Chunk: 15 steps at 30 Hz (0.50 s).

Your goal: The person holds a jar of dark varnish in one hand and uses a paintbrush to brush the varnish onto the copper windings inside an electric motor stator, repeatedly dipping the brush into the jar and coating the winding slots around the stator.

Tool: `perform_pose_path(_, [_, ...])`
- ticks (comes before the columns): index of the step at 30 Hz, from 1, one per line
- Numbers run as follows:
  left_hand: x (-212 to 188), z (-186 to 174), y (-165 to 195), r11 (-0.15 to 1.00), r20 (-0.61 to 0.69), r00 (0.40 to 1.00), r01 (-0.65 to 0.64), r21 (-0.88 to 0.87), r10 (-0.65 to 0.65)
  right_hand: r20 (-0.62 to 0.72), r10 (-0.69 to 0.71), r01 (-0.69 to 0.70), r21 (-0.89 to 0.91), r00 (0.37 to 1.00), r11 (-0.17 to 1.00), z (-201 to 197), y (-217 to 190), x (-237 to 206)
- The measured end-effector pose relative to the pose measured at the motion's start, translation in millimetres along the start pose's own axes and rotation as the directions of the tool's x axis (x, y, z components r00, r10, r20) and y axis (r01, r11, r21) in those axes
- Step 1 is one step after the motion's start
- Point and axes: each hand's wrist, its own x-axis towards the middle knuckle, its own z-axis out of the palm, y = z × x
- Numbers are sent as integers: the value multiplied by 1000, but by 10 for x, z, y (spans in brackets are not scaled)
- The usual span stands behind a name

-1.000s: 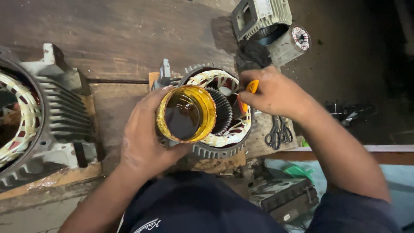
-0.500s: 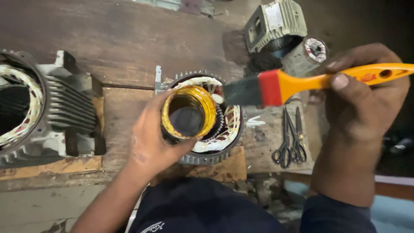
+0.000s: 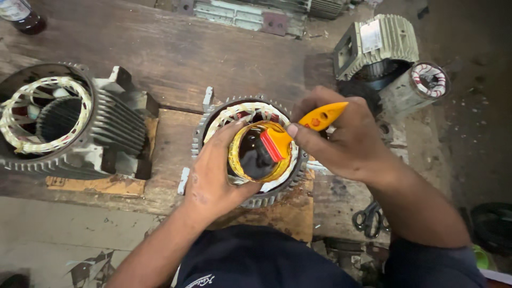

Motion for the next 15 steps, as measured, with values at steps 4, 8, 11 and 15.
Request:
perform_pose_path(4, [15,15,-23,999,0,1000,-9,33,9,22,53,-55,66,998,996,53,91,34])
perform_pose_path(8, [-11,-7,-28,997,-2,1000,-10,76,11,26,174,-173,335,984,926,38,252,-15])
perform_pose_path(11, [-26,-26,-30,999,-7,1000,2,54,-1,0,230,-192,554,973,810,-16,368,-81])
perform_pose_path(15, [-32,-11,-30,998,-15,999,32,62,-31,-88,304,-177,648,949,740,-68,470,-186])
